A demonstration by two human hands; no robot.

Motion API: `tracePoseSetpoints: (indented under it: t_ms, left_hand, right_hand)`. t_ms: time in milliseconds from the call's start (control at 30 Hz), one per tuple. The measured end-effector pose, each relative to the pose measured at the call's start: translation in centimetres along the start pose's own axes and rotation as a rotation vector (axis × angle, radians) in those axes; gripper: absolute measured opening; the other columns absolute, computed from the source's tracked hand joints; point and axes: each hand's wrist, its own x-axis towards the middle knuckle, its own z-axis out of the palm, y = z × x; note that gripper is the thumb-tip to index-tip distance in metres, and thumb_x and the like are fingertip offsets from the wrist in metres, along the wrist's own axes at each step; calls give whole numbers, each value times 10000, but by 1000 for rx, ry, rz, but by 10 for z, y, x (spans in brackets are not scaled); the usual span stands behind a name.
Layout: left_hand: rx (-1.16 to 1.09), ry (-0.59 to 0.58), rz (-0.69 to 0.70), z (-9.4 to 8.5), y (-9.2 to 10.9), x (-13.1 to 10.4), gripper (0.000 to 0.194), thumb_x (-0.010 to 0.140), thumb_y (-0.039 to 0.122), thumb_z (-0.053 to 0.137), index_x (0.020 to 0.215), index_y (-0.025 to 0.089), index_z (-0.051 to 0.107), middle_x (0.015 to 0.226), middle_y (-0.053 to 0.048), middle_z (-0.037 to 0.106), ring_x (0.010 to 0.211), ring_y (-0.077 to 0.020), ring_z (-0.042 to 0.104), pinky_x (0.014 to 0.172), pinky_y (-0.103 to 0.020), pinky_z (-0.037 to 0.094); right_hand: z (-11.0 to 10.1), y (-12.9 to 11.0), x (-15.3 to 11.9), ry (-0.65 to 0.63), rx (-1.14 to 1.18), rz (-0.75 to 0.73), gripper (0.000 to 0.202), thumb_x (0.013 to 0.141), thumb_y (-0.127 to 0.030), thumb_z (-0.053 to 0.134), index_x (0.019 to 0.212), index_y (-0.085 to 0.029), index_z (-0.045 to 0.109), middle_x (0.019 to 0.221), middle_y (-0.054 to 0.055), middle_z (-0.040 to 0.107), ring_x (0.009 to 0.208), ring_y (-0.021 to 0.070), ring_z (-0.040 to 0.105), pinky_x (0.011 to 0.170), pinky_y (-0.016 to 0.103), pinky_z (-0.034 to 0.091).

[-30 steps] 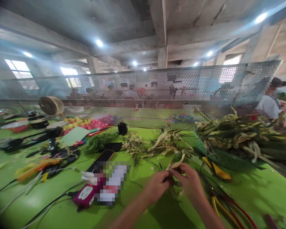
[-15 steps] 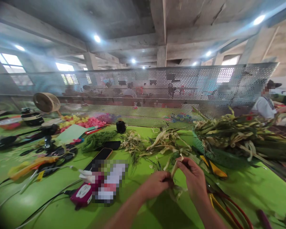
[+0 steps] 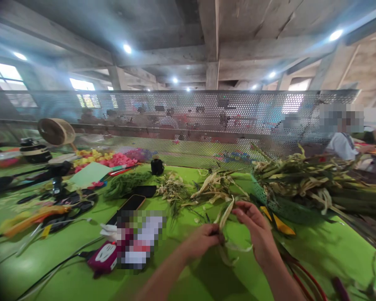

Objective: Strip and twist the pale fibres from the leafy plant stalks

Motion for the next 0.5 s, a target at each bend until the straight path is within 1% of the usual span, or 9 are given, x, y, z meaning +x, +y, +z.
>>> tracePoseSetpoints:
  t_ms: [67,133,200,300,367,433,500]
  left_hand:
    - [-17,7,4,0,-2,1,218,749,279,559,872,160,694,833,-38,657,772,-177,544,733,-291,431]
    - [-26,9,20,1,-4,1,217,753,290,568,878,163,692,852,-40,662,783,-182,549,747,-300,437]
    - [-28,18,19,2,-5,0,206,749,296,581,867,168,692,840,-38,662,780,-185,550,746,-303,439]
    - [-34,20,-1,4,-5,-1,183,727,306,615,831,177,692,806,-31,655,781,-189,544,734,-297,436]
    - [-84,17,-4,3,-2,-2,199,715,330,638,827,174,690,793,-28,647,780,-185,540,736,-293,429]
    - [-182,50,-14,0,3,-2,257,715,380,649,840,158,682,765,-26,630,747,-168,535,724,-284,418]
    - [-293,132,-36,-4,8,-3,329,721,442,646,864,146,668,725,-17,606,693,-142,518,692,-262,402]
  right_hand:
    - [2,6,2,-121,-44,14,381,652,-454,740,932,-203,682,916,73,716,882,249,645,760,330,497]
    - [5,11,3,-206,-42,38,397,632,-453,756,923,-192,686,884,77,723,858,251,652,747,339,501]
    - [6,14,3,-224,-49,53,388,614,-461,763,882,-190,689,824,61,721,808,239,653,721,331,499]
    - [5,11,2,-156,-121,55,327,582,-461,777,736,-192,674,687,21,685,711,213,631,683,308,490]
    - [3,7,0,-96,-132,53,315,603,-470,761,728,-197,663,681,19,681,704,212,626,677,305,487]
    - [-1,4,1,-27,-78,5,350,662,-502,711,854,-211,677,812,41,713,788,224,636,716,309,490]
    - [-4,4,2,19,-12,-57,420,726,-555,628,985,-228,671,974,59,715,884,234,635,751,317,491]
